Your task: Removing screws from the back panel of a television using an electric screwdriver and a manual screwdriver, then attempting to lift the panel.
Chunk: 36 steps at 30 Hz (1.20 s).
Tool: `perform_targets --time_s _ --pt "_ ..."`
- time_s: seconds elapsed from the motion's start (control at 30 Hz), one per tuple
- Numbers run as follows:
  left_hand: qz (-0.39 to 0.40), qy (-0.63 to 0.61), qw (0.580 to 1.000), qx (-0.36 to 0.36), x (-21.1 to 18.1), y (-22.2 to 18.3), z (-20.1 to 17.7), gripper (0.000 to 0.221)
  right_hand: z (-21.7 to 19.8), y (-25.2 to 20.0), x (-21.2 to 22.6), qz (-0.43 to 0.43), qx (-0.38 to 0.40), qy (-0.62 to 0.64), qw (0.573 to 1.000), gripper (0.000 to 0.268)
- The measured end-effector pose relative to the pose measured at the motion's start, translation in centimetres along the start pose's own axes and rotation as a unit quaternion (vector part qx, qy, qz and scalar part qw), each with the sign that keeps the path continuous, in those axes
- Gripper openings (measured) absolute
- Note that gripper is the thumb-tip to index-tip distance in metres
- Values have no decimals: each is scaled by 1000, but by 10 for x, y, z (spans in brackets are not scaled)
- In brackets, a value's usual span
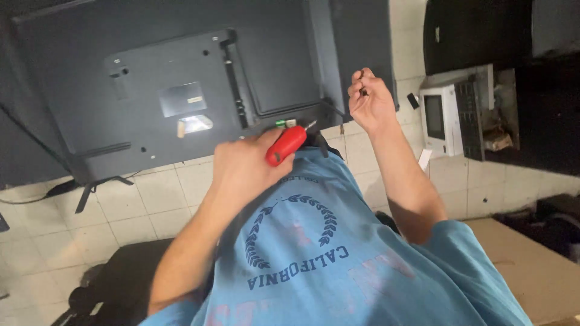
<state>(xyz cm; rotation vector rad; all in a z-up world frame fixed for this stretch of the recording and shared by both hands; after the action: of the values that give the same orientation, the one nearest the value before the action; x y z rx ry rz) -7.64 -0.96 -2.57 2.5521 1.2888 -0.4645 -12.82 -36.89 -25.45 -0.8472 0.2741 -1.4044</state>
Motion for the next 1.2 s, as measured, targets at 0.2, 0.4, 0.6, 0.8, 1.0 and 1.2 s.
perform_targets --time_s 0.2,0.4,0.6,0.8,1.0,1.2 --pt "68 60 987 136 -36 66 35 50 -1 -40 7 -46 -55 -68 995 19" --pt "85 98 974 185 -67 99 32 47 -29 -49 -7 -59 -104 -142 983 49" --pt "136 62 976 157 -88 113 43 35 -30 -58 -19 -103 -122 -173 972 44" --pt "181 72 972 128 -90 113 65 37 -37 -46 -32 -126 -176 -269 938 31" --pt "212 68 966 127 -104 116 66 40 -23 -54 -40 -167 -125 -308 928 34" --pt "194 83 968 134 -96 130 57 33 -25 -51 -45 -150 -160 -294 930 32"
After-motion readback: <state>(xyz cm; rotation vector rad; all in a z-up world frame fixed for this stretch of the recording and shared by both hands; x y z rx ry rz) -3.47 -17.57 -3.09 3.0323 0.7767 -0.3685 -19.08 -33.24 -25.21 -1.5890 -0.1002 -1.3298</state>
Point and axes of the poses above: each hand's wrist, its own y-axis towards the middle knuckle, its own z-axis out of the palm, x = y × z, the point moved 1 cm from there along y, towards the middle knuckle, and after that the axes turned 10 degrees about -x, right-handed, at the moved point
